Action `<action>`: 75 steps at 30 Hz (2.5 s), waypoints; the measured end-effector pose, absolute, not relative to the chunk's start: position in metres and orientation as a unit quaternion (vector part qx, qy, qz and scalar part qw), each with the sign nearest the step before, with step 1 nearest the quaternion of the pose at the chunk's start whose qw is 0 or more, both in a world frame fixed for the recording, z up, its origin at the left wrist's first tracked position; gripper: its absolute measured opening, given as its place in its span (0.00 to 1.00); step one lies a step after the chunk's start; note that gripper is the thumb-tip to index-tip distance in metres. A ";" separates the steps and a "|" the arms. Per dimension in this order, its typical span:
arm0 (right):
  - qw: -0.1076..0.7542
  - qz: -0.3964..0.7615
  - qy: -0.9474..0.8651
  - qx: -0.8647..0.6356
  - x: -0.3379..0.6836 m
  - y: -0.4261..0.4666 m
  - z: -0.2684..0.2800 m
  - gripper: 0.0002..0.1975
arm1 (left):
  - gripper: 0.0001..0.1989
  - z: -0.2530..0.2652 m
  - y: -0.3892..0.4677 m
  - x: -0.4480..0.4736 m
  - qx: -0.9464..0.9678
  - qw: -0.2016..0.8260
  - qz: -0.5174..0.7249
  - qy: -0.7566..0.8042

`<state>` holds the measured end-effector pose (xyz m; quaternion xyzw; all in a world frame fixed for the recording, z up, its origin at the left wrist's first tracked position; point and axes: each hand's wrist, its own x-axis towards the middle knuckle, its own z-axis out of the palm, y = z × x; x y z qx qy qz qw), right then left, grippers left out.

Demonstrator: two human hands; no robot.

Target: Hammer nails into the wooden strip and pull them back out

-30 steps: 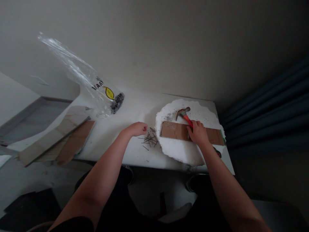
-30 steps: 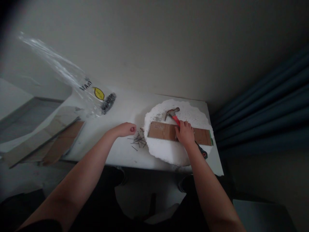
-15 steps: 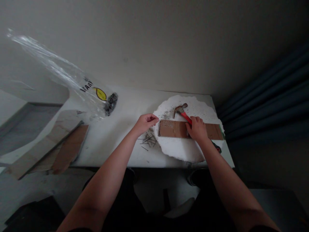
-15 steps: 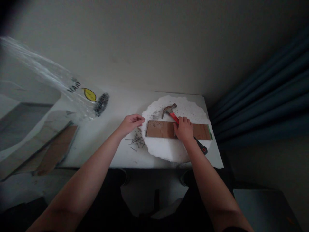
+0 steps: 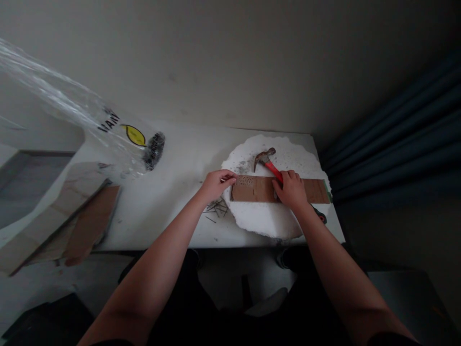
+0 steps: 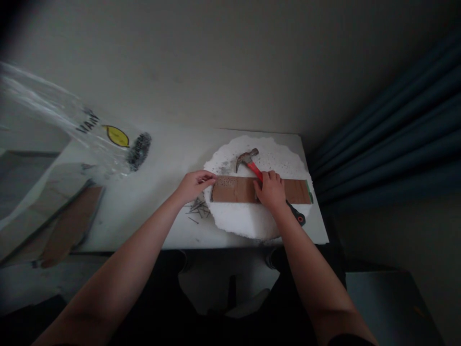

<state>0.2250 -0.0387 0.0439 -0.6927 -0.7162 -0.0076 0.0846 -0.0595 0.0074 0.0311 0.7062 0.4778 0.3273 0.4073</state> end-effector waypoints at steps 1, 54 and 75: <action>0.085 -0.007 -0.716 -0.693 0.225 -0.039 0.044 0.19 | 0.09 0.030 0.007 -0.059 0.706 0.409 0.327 0.476; 0.185 0.163 -0.668 -0.702 0.228 -0.018 0.085 0.12 | 0.10 0.023 -0.006 -0.050 0.737 0.306 0.336 0.500; 0.087 0.106 -0.798 -0.587 0.207 -0.066 0.158 0.18 | 0.09 0.023 -0.010 -0.047 0.712 0.303 0.353 0.526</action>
